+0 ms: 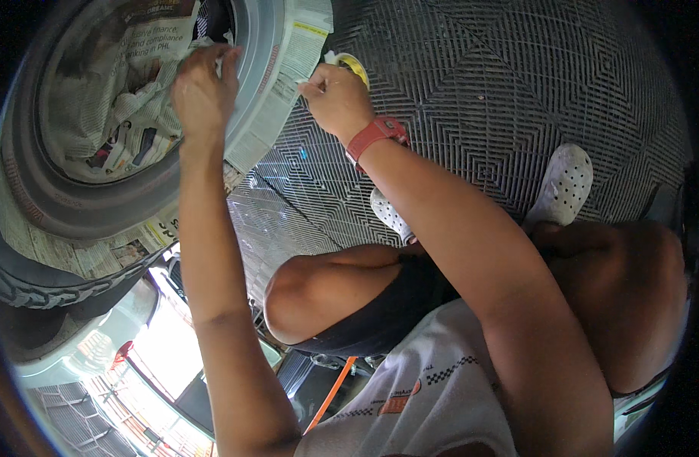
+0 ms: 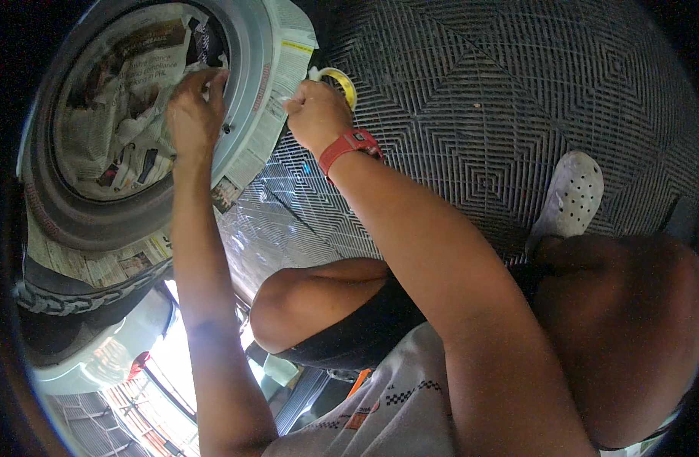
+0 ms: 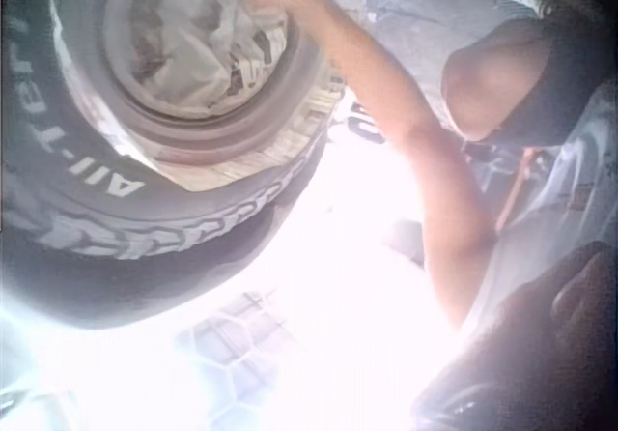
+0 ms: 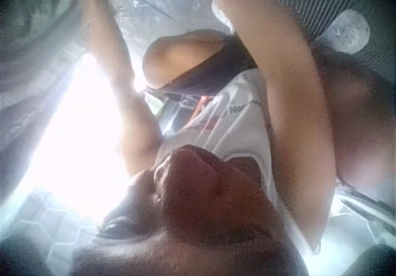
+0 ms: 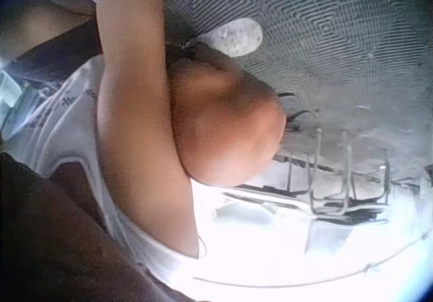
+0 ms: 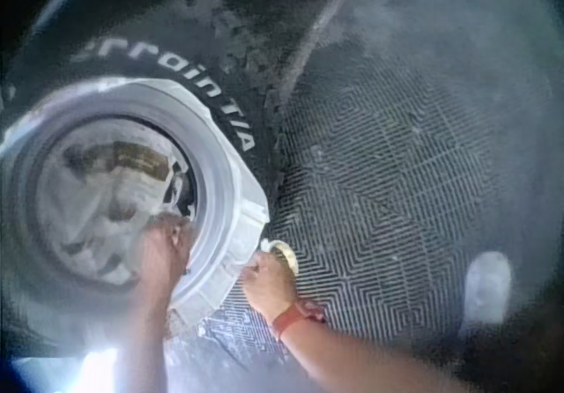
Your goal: The person sits on the floor and tapes newspaper sections onto the sidewall of a car tire using masking tape. They repeatedly tear tape, apply it to the tire, and smooth the newspaper in place.
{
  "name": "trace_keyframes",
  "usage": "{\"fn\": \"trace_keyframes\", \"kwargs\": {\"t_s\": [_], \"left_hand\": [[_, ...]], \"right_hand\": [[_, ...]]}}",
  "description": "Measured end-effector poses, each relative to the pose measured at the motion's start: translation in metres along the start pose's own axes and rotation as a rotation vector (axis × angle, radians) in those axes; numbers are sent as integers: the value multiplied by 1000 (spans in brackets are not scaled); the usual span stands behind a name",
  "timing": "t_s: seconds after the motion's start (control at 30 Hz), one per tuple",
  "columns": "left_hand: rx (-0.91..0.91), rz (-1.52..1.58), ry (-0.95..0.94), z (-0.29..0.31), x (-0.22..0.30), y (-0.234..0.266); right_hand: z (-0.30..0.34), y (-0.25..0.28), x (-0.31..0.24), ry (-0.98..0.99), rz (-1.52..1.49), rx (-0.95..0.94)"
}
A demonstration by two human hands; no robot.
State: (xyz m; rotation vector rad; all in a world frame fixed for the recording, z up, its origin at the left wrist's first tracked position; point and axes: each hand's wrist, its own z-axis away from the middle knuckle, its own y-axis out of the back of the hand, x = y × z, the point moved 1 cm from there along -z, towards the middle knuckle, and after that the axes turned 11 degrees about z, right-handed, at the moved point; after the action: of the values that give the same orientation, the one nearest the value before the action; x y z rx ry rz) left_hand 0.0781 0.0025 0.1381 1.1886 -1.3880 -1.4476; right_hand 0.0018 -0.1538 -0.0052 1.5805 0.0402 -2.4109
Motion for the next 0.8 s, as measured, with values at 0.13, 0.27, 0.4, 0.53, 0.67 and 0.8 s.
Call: {"fn": "trace_keyframes", "kwargs": {"t_s": [0.13, 0.27, 0.4, 0.53, 0.67, 0.8], "left_hand": [[-125, -257, -137, -36, -9, -22], [-413, -492, 76, -43, -43, -43], [-330, -311, 194, -48, -27, -39], [-312, -310, 238, -49, -31, -38], [-309, -298, 236, -51, -44, -43], [-224, -258, 50, -49, -55, -46]], "right_hand": [[7, -1, 23, -15, 60, 42], [12, 2, 16, -10, 103, -29], [5, 7, 15, 4, 115, -37], [8, 10, 13, -18, 100, -37], [8, 13, 20, -25, 71, -35], [6, 16, 25, -35, 107, -20]]}}
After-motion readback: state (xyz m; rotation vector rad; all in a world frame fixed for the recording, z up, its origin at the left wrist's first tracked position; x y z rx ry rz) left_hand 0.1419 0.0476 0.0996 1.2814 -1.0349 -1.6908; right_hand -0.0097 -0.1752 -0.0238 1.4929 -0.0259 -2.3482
